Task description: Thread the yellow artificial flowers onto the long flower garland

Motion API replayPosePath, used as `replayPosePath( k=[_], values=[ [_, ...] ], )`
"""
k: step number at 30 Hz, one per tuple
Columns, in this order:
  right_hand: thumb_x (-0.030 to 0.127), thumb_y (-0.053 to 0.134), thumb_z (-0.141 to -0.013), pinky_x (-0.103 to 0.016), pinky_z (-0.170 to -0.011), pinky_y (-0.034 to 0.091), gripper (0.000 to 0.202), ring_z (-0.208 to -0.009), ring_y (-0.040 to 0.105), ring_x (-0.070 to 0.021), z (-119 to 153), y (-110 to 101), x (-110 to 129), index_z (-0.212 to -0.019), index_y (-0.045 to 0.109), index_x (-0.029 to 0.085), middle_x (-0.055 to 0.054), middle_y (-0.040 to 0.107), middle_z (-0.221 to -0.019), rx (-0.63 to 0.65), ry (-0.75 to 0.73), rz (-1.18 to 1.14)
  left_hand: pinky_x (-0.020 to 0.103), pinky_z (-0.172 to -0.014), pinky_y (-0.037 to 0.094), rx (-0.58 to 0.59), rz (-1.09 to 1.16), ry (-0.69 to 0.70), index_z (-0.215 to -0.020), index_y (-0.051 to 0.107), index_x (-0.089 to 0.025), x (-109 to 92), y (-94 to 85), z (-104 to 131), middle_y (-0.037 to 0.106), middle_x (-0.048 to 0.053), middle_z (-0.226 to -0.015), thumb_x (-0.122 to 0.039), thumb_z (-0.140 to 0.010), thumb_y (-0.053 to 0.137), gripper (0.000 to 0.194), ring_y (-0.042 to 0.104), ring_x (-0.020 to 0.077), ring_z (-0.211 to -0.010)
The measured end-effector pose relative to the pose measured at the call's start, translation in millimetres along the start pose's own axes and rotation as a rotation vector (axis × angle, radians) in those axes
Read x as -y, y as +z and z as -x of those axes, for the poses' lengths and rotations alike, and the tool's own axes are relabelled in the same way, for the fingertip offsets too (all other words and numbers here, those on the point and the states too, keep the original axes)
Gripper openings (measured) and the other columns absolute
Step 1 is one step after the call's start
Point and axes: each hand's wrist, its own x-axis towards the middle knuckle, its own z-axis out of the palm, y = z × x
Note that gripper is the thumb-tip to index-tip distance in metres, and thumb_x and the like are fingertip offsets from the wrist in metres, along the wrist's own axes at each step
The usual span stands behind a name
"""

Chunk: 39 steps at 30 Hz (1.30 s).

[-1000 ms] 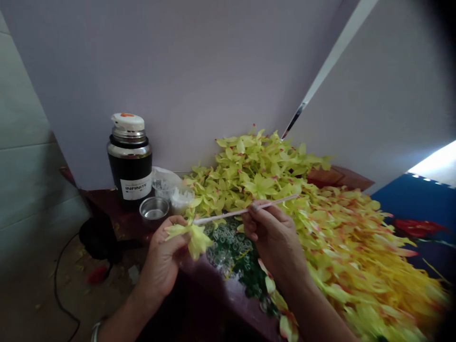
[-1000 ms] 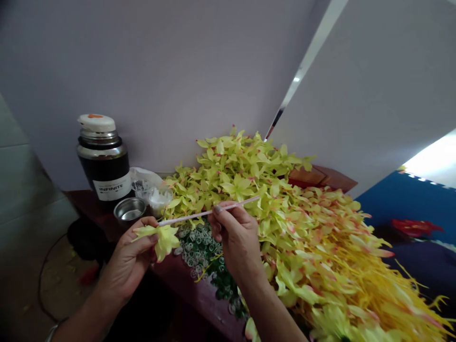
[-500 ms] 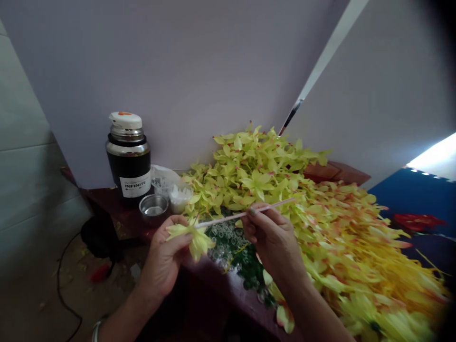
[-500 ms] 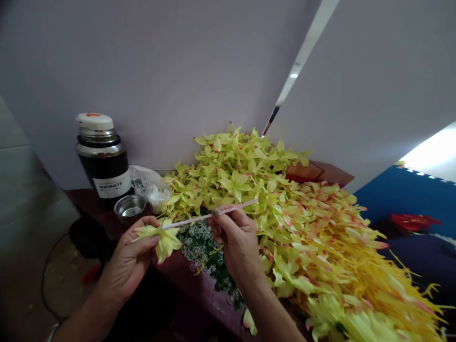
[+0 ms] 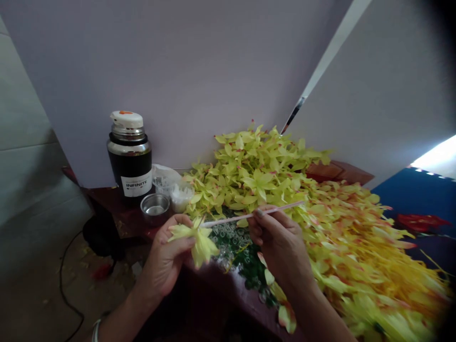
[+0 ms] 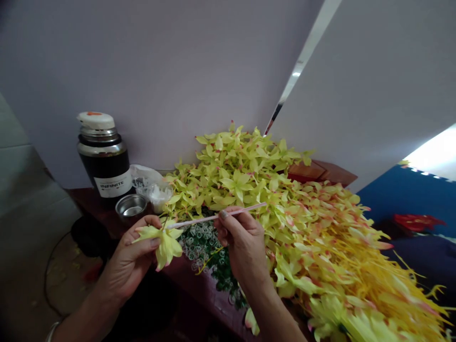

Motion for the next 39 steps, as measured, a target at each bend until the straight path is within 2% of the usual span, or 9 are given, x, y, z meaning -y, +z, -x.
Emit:
replayPosePath(
  k=[8, 20, 28, 33, 36, 39],
  values=[
    [0.027, 0.076, -0.061, -0.014, -0.037, 0.028, 0.018, -0.046, 0.042, -0.0058, 10, 1, 5, -0.065, 0.062, 0.017, 0.002, 0.053, -0.053, 0.013, 0.009, 0.005, 0.025, -0.039, 0.047, 0.143, -0.005, -0.069, -0.086, 0.049, -0.019, 2, -3.7, 0, 0.061, 0.001, -0.064, -0.012, -0.068, 0.064, 0.025, 0.06, 0.0177, -0.049],
    [0.027, 0.076, -0.058, -0.016, -0.036, 0.027, 0.018, -0.046, 0.042, -0.0076, 15, -10, 10, -0.065, 0.062, 0.018, 0.001, 0.051, -0.051, -0.059, -0.001, 0.011, 0.024, -0.039, 0.046, 0.132, -0.091, -0.064, -0.085, 0.05, -0.02, 0, 1.3, 3, 0.063, 0.002, -0.067, -0.012, -0.065, 0.066, 0.026, 0.061, 0.0177, -0.049],
    [0.026, 0.074, -0.062, -0.016, -0.037, 0.025, 0.016, -0.041, 0.037, -0.0052, 16, -14, 7, -0.065, 0.06, 0.018, 0.004, 0.047, -0.048, 0.018, 0.033, 0.011, 0.022, -0.041, 0.045, 0.152, -0.147, -0.089, -0.083, 0.051, -0.019, 3, 4.8, 3, 0.066, 0.003, -0.067, -0.014, -0.062, 0.068, 0.028, 0.06, 0.0165, -0.049],
    [0.026, 0.074, -0.061, -0.016, -0.036, 0.025, 0.017, -0.043, 0.039, -0.0061, 14, -19, 10, -0.065, 0.06, 0.018, 0.003, 0.048, -0.049, -0.019, 0.014, 0.003, 0.023, -0.044, 0.046, 0.129, -0.136, -0.073, -0.083, 0.053, -0.018, 1, 4.6, 3, 0.064, 0.002, -0.066, -0.013, -0.06, 0.071, 0.03, 0.059, 0.015, -0.048],
    [0.024, 0.075, -0.058, -0.016, -0.037, 0.025, 0.019, -0.046, 0.04, -0.0063, 7, -13, 17, -0.062, 0.058, 0.017, 0.003, 0.051, -0.052, -0.066, -0.005, -0.062, 0.024, -0.041, 0.046, 0.126, -0.132, -0.092, -0.084, 0.052, -0.019, 1, 2.0, 1, 0.063, 0.002, -0.066, -0.015, -0.061, 0.07, 0.03, 0.059, 0.0167, -0.047],
    [0.024, 0.073, -0.057, -0.016, -0.037, 0.025, 0.017, -0.045, 0.04, -0.0064, -6, 3, 18, -0.062, 0.058, 0.018, 0.003, 0.054, -0.053, -0.103, -0.075, -0.082, 0.023, -0.039, 0.045, 0.132, -0.12, -0.114, -0.084, 0.053, -0.018, 1, -1.7, 3, 0.063, 0.002, -0.066, -0.013, -0.061, 0.07, 0.029, 0.06, 0.0167, -0.048]
  ],
)
